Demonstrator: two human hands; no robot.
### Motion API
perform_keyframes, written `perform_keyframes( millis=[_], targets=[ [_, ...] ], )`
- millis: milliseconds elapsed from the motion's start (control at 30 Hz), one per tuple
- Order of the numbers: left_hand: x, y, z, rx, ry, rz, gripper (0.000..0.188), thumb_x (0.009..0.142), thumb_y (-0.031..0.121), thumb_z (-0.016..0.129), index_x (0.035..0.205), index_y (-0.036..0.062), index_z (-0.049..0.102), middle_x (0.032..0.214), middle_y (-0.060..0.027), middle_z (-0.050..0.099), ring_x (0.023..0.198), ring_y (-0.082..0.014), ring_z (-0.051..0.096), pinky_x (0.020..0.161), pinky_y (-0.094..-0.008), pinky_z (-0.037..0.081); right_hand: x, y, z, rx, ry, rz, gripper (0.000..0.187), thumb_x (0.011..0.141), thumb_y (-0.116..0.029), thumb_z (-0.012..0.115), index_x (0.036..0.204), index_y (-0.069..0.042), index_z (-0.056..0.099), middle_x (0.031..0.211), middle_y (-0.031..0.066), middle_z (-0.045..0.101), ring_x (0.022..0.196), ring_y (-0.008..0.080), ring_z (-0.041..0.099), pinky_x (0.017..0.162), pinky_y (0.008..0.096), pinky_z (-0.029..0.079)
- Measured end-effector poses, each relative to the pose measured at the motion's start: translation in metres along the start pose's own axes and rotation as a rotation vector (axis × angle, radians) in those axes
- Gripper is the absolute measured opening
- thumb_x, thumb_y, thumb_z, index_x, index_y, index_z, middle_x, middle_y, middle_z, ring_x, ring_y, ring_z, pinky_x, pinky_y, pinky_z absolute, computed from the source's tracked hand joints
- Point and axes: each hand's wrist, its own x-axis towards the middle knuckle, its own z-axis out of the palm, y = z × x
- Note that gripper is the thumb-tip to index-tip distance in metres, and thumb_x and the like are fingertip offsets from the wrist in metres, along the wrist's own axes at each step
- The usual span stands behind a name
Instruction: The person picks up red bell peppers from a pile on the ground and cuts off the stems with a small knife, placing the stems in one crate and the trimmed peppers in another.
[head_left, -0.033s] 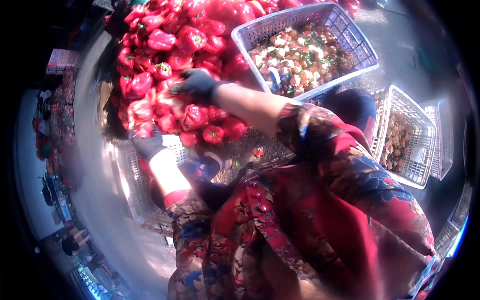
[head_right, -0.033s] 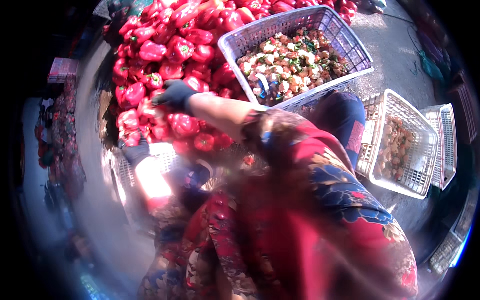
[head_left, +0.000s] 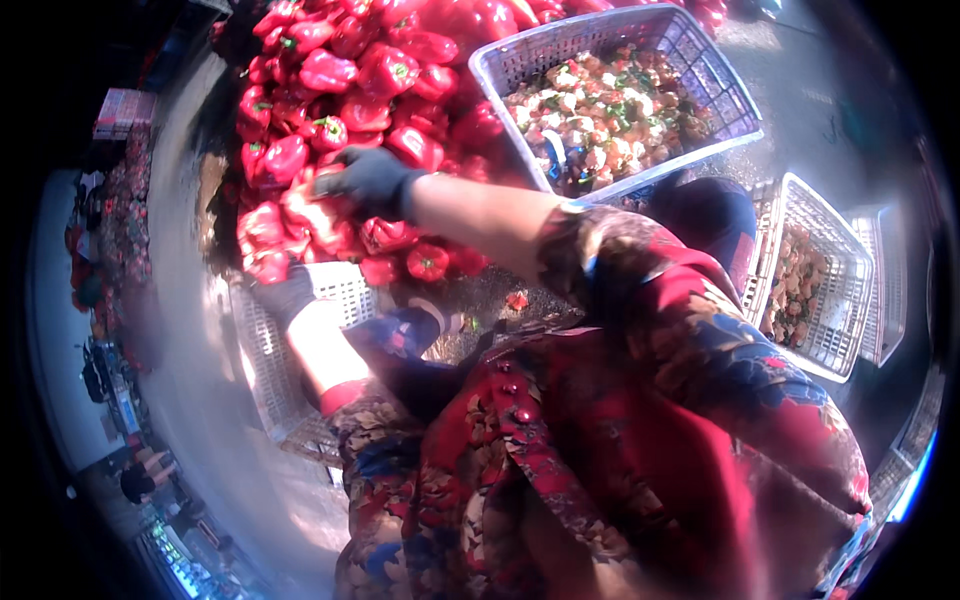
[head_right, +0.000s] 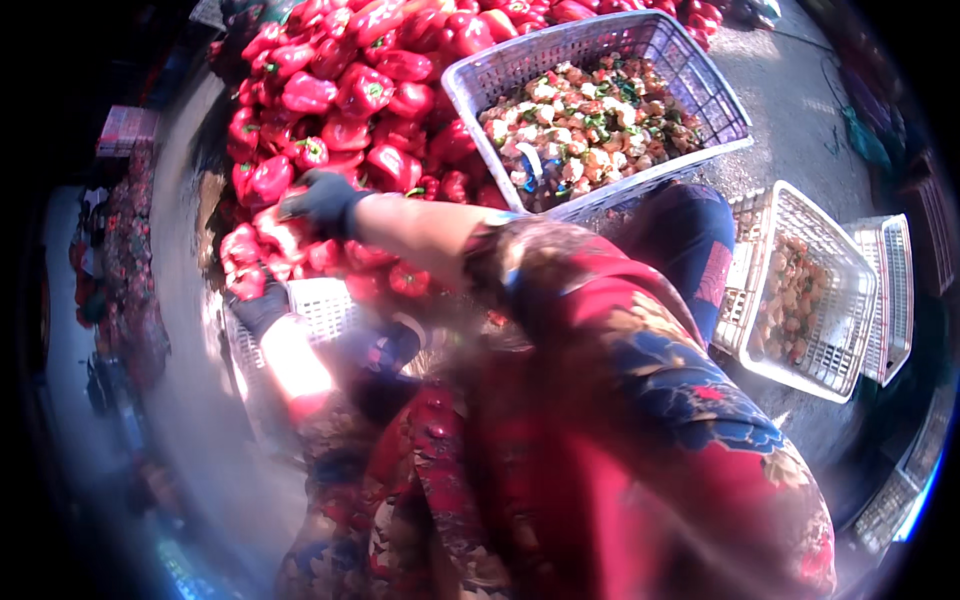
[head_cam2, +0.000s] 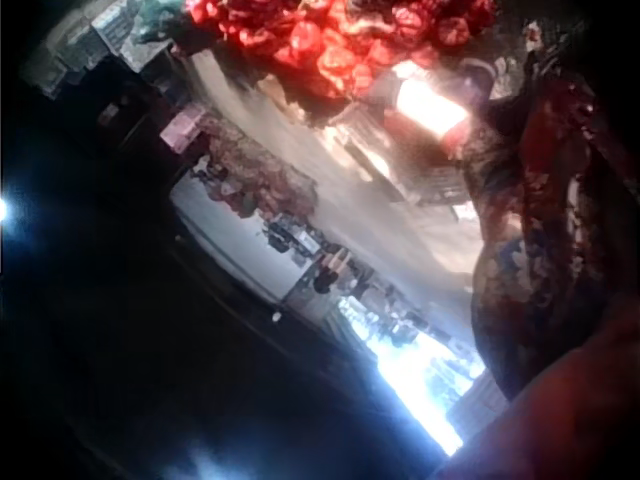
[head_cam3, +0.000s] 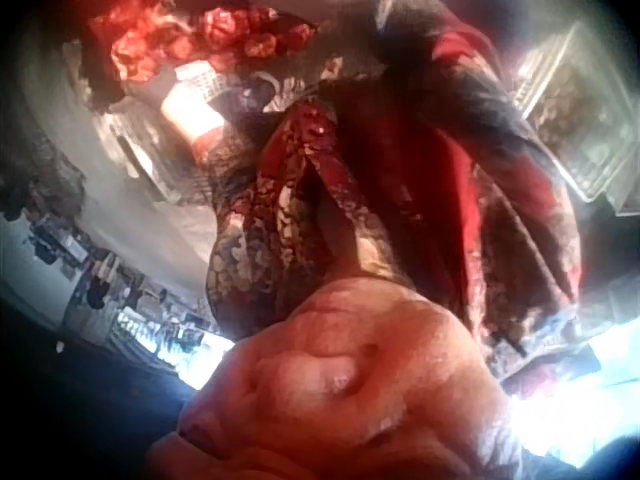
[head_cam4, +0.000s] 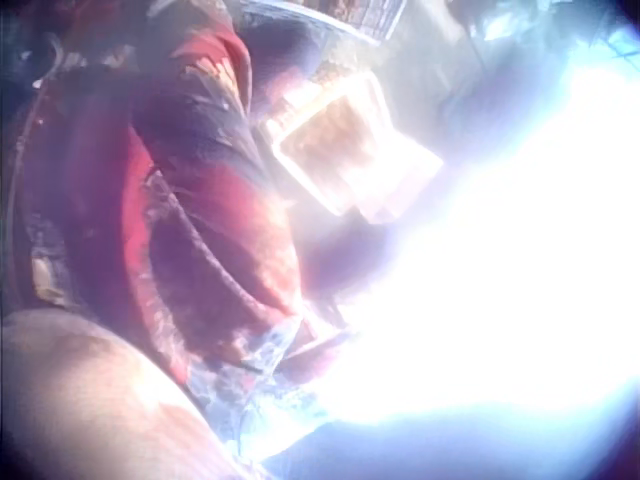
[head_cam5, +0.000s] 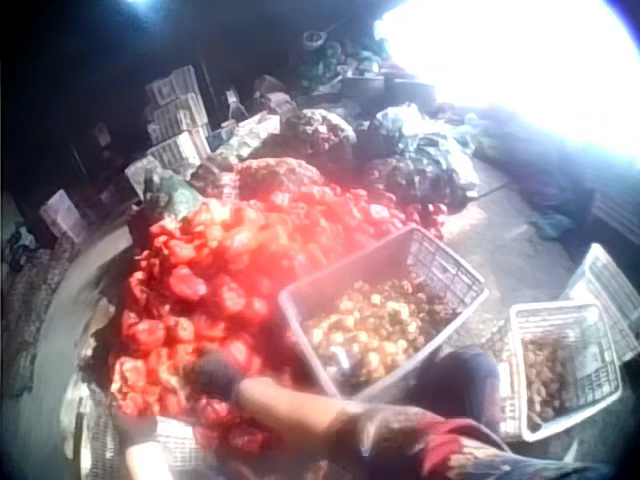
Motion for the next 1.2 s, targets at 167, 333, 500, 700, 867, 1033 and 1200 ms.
perform_keyframes(
  millis=[167, 333, 500, 700, 867, 1033, 1200],
  targets=[
    [0.036, 0.015, -0.062, 0.074, 0.273, 0.038, 0.046, 0.086, 0.03, 0.056, 0.121, -0.0006, 0.053, 0.113, -0.0171, 0.059, 0.104, -0.0277, 0.058, 0.086, -0.0389, 0.05, 0.06, 0.032, 0.049, -0.533, -0.336, -0.536, 0.052, 0.081, -0.016, 0.064, 0.131, -0.019, 0.052, 0.134, 0.0248, 0.046, 0.124, 0.0422, 0.043, 0.105, 0.0429, 0.037],
    [0.051, -0.026, -0.114, 0.171, 0.339, -0.062, 0.047, 0.089, 0.036, 0.052, 0.119, 0.0002, 0.053, 0.113, -0.0185, 0.058, 0.103, -0.03, 0.057, 0.09, -0.0411, 0.047, 0.022, -0.005, -0.088, -0.035, 0.133, -0.238, 0.036, 0.081, -0.023, 0.067, 0.113, -0.009, 0.061, 0.095, 0.0098, 0.06, 0.077, 0.0197, 0.057, 0.065, 0.0295, 0.047],
    [-0.026, -0.155, -0.048, 1.321, 0.038, 0.174, 0.06, 0.089, 0.042, 0.055, 0.128, -0.0024, 0.047, 0.127, -0.0247, 0.052, 0.115, -0.0361, 0.052, 0.099, -0.0431, 0.041, -0.092, 0.042, -0.362, -1.92, 0.438, -0.587, 0.022, 0.082, -0.018, 0.056, 0.067, -0.002, 0.061, 0.062, 0.0144, 0.057, 0.057, 0.0273, 0.058, 0.057, 0.0391, 0.047],
    [0.023, -0.196, -0.075, 1.817, -0.038, 0.303, 0.094, 0.074, 0.053, 0.071, 0.139, -0.0037, 0.033, 0.138, -0.0296, 0.039, 0.128, -0.0443, 0.039, 0.106, -0.0476, 0.035, -0.134, 0.1, -0.383, -1.931, 0.21, -0.046, 0.023, 0.085, -0.02, 0.052, 0.075, -0.004, 0.067, 0.07, 0.0197, 0.062, 0.075, 0.0318, 0.066, 0.065, 0.0433, 0.05],
    [0.022, -0.234, -0.079, 1.843, 0.061, 0.24, 0.115, 0.066, 0.053, 0.078, 0.147, 0.002, 0.016, 0.146, -0.0316, 0.023, 0.134, -0.0471, 0.027, 0.11, -0.0518, 0.028, -0.13, 0.111, -0.368, -1.512, 0.46, 0.493, 0.022, 0.085, -0.031, 0.056, 0.087, -0.014, 0.069, 0.077, 0.0139, 0.065, 0.075, 0.0332, 0.065, 0.066, 0.0414, 0.051],
    [0.05, -0.252, -0.141, 1.379, 0.003, 0.433, 0.112, 0.062, 0.038, 0.086, 0.145, 0.0005, 0.021, 0.143, -0.0297, 0.029, 0.13, -0.0418, 0.034, 0.106, -0.0504, 0.033, -0.085, 0.093, -0.311, -1.474, -0.002, 0.691, 0.038, 0.075, -0.035, 0.066, 0.095, -0.003, 0.07, 0.088, 0.0208, 0.068, 0.083, 0.0338, 0.068, 0.077, 0.0406, 0.052],
    [0.028, -0.231, -0.084, 1.483, 0.012, 0.3, 0.103, 0.066, 0.031, 0.085, 0.144, 0.0023, 0.025, 0.138, -0.0214, 0.04, 0.117, -0.0328, 0.049, 0.098, -0.0459, 0.043, -0.086, 0.102, -0.288, -1.003, 0.693, 0.666, 0.031, 0.081, -0.03, 0.058, 0.103, -0.008, 0.065, 0.086, 0.0173, 0.068, 0.081, 0.0291, 0.068, 0.074, 0.0393, 0.051]
  ],
)
